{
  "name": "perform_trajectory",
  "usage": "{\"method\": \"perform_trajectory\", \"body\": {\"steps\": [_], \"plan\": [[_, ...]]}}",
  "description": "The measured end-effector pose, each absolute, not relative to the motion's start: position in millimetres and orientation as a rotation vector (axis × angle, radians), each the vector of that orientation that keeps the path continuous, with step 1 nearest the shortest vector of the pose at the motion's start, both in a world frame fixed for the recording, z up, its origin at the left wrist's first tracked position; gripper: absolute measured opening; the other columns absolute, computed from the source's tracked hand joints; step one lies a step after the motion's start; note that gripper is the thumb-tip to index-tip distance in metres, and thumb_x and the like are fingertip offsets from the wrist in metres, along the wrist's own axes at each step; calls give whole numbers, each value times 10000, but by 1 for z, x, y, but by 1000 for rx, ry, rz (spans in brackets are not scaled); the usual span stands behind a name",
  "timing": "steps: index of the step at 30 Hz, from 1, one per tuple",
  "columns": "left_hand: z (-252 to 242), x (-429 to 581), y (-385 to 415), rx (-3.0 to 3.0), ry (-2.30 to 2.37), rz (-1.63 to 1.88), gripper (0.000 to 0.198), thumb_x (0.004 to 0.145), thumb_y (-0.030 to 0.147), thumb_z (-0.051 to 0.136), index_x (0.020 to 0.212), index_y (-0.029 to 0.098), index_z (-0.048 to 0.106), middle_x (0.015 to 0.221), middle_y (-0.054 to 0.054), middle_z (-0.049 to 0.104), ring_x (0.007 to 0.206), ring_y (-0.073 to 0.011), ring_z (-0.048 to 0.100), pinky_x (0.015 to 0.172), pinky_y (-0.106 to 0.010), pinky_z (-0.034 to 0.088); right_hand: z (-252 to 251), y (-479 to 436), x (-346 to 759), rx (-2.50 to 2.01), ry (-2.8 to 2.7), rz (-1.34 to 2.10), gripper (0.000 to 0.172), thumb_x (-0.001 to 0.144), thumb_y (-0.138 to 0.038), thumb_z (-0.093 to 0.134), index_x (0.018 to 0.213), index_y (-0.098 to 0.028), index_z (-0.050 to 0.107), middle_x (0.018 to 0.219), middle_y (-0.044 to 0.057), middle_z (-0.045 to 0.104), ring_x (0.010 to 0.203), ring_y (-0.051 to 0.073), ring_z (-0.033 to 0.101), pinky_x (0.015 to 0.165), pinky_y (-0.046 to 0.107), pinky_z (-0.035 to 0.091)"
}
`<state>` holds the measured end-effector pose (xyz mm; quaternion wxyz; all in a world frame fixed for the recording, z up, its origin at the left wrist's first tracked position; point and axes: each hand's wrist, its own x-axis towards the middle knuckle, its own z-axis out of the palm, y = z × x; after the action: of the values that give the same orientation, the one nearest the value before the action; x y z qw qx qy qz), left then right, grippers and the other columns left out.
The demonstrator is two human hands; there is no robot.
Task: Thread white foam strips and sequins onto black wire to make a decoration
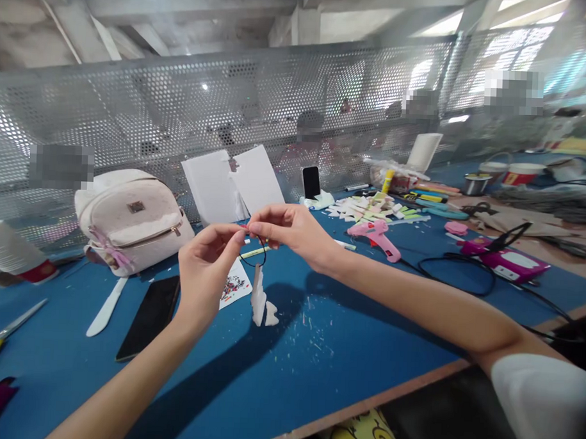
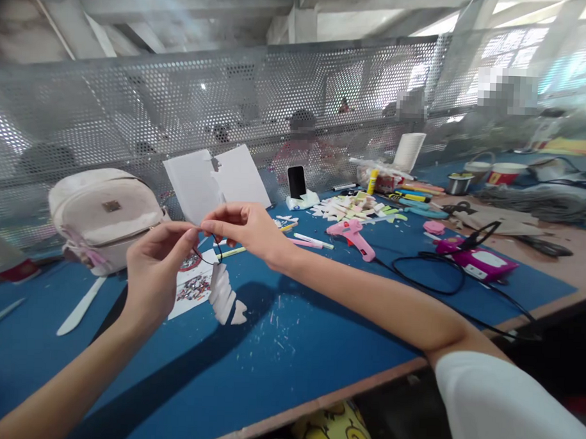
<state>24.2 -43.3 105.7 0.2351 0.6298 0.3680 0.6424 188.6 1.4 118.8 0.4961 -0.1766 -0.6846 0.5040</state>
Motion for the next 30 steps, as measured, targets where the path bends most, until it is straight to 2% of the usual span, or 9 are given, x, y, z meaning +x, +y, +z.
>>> {"method": "perform_trajectory", "body": {"steps": [10,17,21,26,30], "plan": [[109,18,-39,1981,1153,1691,73,872,238,675,846,180,710,769,-6,676,667,-123,579,603,-227,455,119,12,192,-428,-1682,1198,147,764,-261,788,863,-158,753,755,-1,718,656,96,616,631,232,502],[105,13,-38,2208,1222,1698,61,866,184,669,820,164,704,726,-11,652,638,-132,555,604,-263,430,117,12,191,-454,-1767,1127,148,770,-254,780,866,-144,756,849,34,752,825,147,690,810,277,541],[102,12,-37,2267,1222,1704,49,865,169,675,827,155,703,735,-19,657,638,-130,546,602,-266,419,116,13,190,-484,-1788,1093,174,778,-295,778,842,-138,739,813,24,731,766,127,667,767,262,529],[100,12,-34,2195,1261,1647,72,879,211,666,838,163,700,733,-12,649,642,-129,560,617,-262,439,115,15,188,-514,-1796,1073,133,804,-257,744,816,-129,712,745,-3,689,688,97,617,715,244,508],[98,11,-27,2044,1244,1541,124,867,282,687,927,175,703,817,-23,693,699,-138,599,655,-256,469,112,19,188,-509,-1777,1079,103,801,-221,732,820,-124,705,750,0,676,688,95,601,702,243,491]]}}
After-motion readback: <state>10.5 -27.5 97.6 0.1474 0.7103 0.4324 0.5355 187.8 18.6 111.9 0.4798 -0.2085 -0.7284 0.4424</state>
